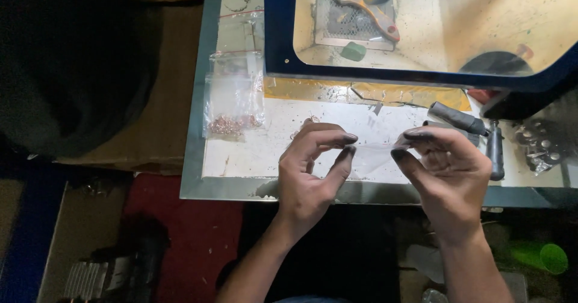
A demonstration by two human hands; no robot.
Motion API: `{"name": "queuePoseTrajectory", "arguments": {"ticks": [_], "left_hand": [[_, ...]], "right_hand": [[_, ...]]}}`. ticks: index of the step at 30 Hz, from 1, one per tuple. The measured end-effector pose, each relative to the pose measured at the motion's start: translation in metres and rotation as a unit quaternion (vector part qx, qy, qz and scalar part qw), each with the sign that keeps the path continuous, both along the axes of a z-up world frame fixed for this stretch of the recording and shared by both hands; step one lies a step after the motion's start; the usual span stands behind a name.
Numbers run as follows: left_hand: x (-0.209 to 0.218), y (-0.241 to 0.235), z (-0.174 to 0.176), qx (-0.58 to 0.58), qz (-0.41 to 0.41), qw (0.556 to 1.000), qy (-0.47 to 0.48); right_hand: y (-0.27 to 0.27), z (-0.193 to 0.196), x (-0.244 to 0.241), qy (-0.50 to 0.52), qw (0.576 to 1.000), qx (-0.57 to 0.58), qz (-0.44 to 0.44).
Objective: The person removes small metal jewelry pieces from a plastic bag and places them on the workbench. Then the person uses a bench grinder with a rotating wheel to polish each piece individually, holding them against the wheel and rotating them by hand.
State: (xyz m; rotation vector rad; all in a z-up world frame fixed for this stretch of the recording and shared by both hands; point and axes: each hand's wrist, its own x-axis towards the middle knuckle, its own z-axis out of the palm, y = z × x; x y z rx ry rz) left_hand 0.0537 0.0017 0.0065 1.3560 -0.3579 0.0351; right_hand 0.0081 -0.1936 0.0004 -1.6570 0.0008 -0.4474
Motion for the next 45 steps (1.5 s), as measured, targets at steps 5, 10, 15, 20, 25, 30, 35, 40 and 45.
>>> {"name": "queuePoseTrajectory", "arguments": {"ticks": [5, 10, 15, 20, 25, 30, 35, 40, 45], "left_hand": [[-0.003, 0.0, -0.007, -0.017, 0.027, 0.999, 0.036], [-0.011, -0.003, -0.007, -0.011, -0.001, 1.0, 0.024], [-0.016, -0.007, -0.015, -0.009, -0.023, 0.995, -0.102], [-0.03, -0.003, -0.011, 0.038, 0.006, 0.992, -0.122], [-0.047, 0.015, -0.009, 0.06, -0.01, 0.992, -0.115], [-0.058, 0.036, -0.02, 0.002, 0.006, 0.994, -0.111], [-0.046, 0.064, -0.029, -0.007, 0.073, 0.987, -0.141], [0.008, 0.098, -0.005, 0.144, 0.172, 0.974, -0.034], [0.053, 0.106, -0.006, 0.483, 0.137, 0.859, -0.095]], "right_hand": [[0.007, 0.01, 0.001, 0.0, 0.999, -0.052, -0.009], [0.011, 0.009, -0.001, -0.017, 0.997, -0.066, 0.046], [0.015, 0.006, -0.004, -0.072, 0.99, -0.104, 0.062], [0.015, -0.003, -0.024, -0.048, 0.992, -0.114, 0.037], [0.03, 0.003, -0.038, -0.051, 0.996, -0.05, 0.053], [0.057, 0.006, -0.038, -0.134, 0.986, -0.09, 0.031], [0.057, -0.012, -0.036, -0.078, 0.992, -0.08, 0.065], [0.057, -0.006, -0.005, -0.052, 0.978, -0.116, 0.167], [0.06, -0.011, 0.021, -0.081, 0.956, -0.273, 0.073]]}}
